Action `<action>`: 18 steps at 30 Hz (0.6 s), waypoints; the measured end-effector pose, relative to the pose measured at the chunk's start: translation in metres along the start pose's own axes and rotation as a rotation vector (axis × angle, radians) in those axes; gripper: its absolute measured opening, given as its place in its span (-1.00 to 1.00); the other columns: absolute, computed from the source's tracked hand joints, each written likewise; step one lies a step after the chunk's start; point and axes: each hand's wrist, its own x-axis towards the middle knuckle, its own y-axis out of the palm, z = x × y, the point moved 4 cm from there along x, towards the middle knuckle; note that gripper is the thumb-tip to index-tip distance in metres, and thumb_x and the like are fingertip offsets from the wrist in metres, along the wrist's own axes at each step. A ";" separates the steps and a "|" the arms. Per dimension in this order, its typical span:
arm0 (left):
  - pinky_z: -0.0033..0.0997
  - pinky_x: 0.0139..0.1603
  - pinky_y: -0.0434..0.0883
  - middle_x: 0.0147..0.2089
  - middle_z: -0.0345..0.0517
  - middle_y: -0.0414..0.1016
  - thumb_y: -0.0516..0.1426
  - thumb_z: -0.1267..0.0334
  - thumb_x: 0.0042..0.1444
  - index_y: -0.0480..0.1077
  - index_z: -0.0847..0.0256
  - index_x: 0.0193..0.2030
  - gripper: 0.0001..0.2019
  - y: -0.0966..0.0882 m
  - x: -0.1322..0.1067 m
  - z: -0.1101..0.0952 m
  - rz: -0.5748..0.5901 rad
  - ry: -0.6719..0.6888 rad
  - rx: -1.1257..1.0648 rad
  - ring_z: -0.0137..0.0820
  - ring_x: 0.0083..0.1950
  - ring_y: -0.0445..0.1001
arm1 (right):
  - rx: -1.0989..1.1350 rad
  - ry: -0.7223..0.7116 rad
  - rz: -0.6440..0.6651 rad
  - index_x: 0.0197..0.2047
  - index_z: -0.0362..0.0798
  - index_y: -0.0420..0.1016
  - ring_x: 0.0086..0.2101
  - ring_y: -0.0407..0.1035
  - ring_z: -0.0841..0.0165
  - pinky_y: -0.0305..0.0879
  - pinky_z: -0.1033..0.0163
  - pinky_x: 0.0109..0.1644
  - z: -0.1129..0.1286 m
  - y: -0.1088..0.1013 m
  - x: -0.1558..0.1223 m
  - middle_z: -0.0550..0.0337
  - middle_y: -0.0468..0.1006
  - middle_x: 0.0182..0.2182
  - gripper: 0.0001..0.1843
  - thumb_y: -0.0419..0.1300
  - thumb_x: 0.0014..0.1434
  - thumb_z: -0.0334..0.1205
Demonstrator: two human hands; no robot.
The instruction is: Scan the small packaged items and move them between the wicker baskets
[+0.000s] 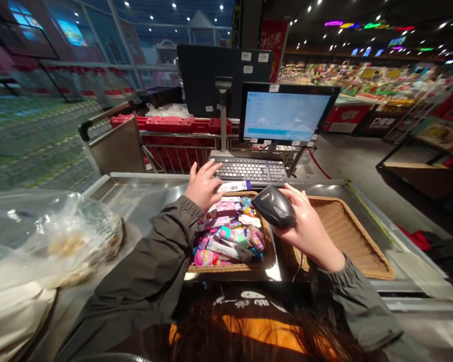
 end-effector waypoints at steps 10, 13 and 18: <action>0.47 0.35 -0.09 0.32 0.12 0.35 0.24 0.23 -0.02 0.58 0.14 -0.23 -0.81 0.035 -0.098 0.020 0.275 -0.130 -0.108 0.07 0.43 0.15 | 0.098 -0.033 0.169 0.05 -0.01 0.48 0.31 0.10 -0.14 -0.02 -0.47 0.30 0.008 0.041 -0.003 -0.12 0.42 0.15 -0.52 0.32 0.03 -0.15; 0.46 0.34 -0.06 0.35 0.09 0.32 0.24 0.22 -0.03 0.57 0.12 -0.22 -0.80 0.043 -0.121 0.016 0.338 -0.147 -0.136 0.07 0.43 0.14 | 0.103 -0.027 0.202 -0.02 -0.01 0.51 0.30 0.11 -0.14 -0.01 -0.47 0.29 0.009 0.047 -0.002 -0.11 0.41 0.15 -0.58 0.33 0.03 -0.11; 0.42 0.32 0.03 0.42 0.19 0.20 0.26 0.14 0.01 0.53 0.14 -0.07 -0.68 0.045 -0.135 0.007 0.393 -0.170 -0.167 0.09 0.44 0.11 | 0.095 -0.011 0.191 -0.07 -0.03 0.54 0.29 0.13 -0.13 0.02 -0.43 0.30 0.007 0.045 -0.002 -0.11 0.43 0.13 -0.65 0.32 0.04 -0.14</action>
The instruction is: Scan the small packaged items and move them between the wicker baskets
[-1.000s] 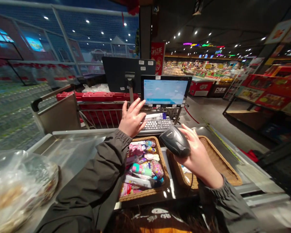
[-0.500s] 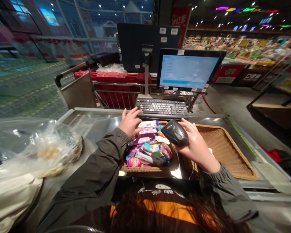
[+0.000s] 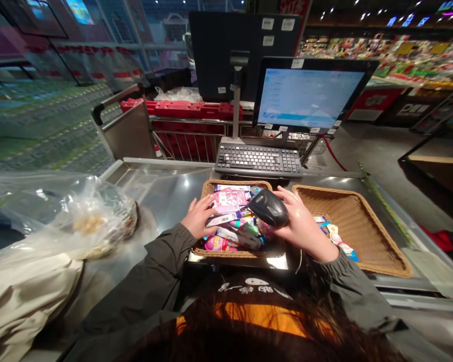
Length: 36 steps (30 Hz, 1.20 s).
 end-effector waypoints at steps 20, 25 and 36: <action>0.38 0.37 0.03 0.38 0.15 0.26 0.27 0.07 0.07 0.55 0.16 -0.10 -0.70 0.025 0.185 -0.198 0.092 0.547 0.007 0.05 0.46 0.09 | -0.262 0.465 -0.454 0.13 -0.07 0.40 0.25 0.21 -0.17 0.11 -0.36 0.30 -0.126 -0.122 -0.125 -0.16 0.46 0.10 -0.42 0.28 0.06 -0.05; 0.31 0.42 -0.05 0.43 0.26 0.14 0.29 0.11 0.03 0.57 0.27 -0.11 -0.67 0.091 0.240 -0.260 0.240 0.575 0.079 0.06 0.50 -0.03 | -0.226 0.491 -0.444 0.17 -0.06 0.37 0.26 0.20 -0.14 0.09 -0.36 0.32 -0.148 -0.128 -0.141 -0.18 0.43 0.14 -0.38 0.29 0.07 -0.04; 0.29 0.45 -0.17 0.41 0.16 0.21 0.22 0.24 0.04 0.41 0.21 0.23 -0.44 0.232 0.274 -0.311 0.612 0.443 0.227 0.01 0.50 -0.03 | -0.164 0.526 -0.471 0.14 -0.01 0.35 0.29 0.15 -0.12 0.00 -0.41 0.35 -0.184 -0.144 -0.156 -0.13 0.44 0.14 -0.39 0.31 0.00 -0.12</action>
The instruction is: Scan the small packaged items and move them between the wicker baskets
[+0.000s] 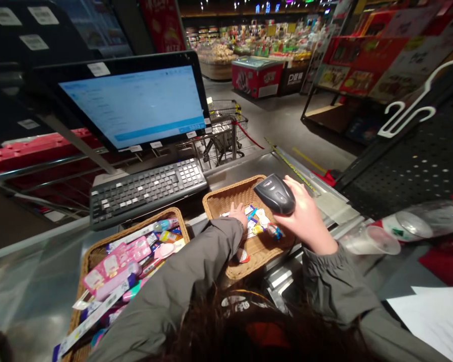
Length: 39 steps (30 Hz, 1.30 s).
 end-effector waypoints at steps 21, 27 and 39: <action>0.18 0.47 -0.15 0.25 0.25 0.39 0.15 0.21 0.10 0.52 0.30 0.06 -0.60 0.013 0.014 -0.018 -0.093 -0.167 0.020 -0.02 0.41 0.14 | 0.034 0.063 -0.028 0.13 -0.02 0.36 0.30 0.15 -0.13 -0.06 -0.42 0.36 -0.018 -0.005 0.001 -0.14 0.43 0.17 -0.39 0.29 -0.03 -0.22; 0.32 0.43 -0.11 0.29 0.24 0.34 0.18 0.05 0.09 0.57 0.28 -0.04 -0.60 -0.042 0.008 -0.005 -0.221 -0.201 -0.023 0.06 0.41 0.13 | 0.032 0.050 -0.082 0.16 -0.01 0.35 0.29 0.16 -0.10 0.03 -0.38 0.34 -0.015 -0.009 -0.006 -0.12 0.43 0.15 -0.38 0.29 -0.01 -0.19; 0.42 0.43 -0.26 0.36 0.05 0.31 0.17 0.27 0.19 0.53 0.21 -0.31 -0.89 -0.186 -0.158 0.057 -0.858 -0.040 0.160 -0.03 0.49 0.03 | -0.026 -0.166 -0.218 0.16 -0.02 0.33 0.26 0.20 -0.11 0.11 -0.35 0.32 0.042 -0.016 -0.001 -0.12 0.44 0.11 -0.41 0.28 0.06 -0.11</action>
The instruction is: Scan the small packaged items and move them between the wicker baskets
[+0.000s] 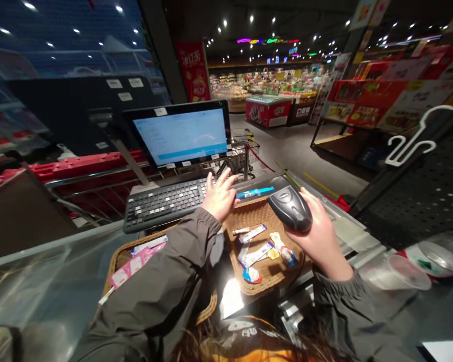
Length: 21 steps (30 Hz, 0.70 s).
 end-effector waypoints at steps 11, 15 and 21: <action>0.33 0.45 -0.41 0.39 0.04 0.27 0.11 0.25 0.26 0.50 0.19 -0.27 -0.85 -0.100 -0.090 0.069 -0.193 -0.133 0.221 -0.06 0.50 0.00 | 0.073 -0.238 0.223 0.15 0.02 0.32 0.34 0.04 -0.17 -0.05 -0.49 0.32 0.115 0.035 0.020 -0.14 0.37 0.18 -0.44 0.22 0.04 -0.23; 0.33 0.46 -0.41 0.38 0.04 0.28 0.13 0.26 0.24 0.50 0.19 -0.27 -0.87 -0.112 -0.115 0.085 -0.201 -0.176 0.241 -0.05 0.50 0.01 | 0.107 -0.282 0.287 0.13 0.00 0.35 0.32 0.06 -0.18 -0.02 -0.52 0.29 0.142 0.049 0.016 -0.15 0.37 0.19 -0.44 0.21 0.02 -0.26; 0.38 0.45 -0.35 0.37 0.05 0.30 0.13 0.27 0.24 0.50 0.20 -0.26 -0.88 -0.121 -0.140 0.097 -0.189 -0.204 0.258 -0.02 0.49 0.04 | 0.125 -0.329 0.310 0.10 -0.04 0.41 0.32 0.05 -0.20 -0.01 -0.54 0.28 0.165 0.058 0.013 -0.17 0.37 0.20 -0.48 0.19 0.01 -0.30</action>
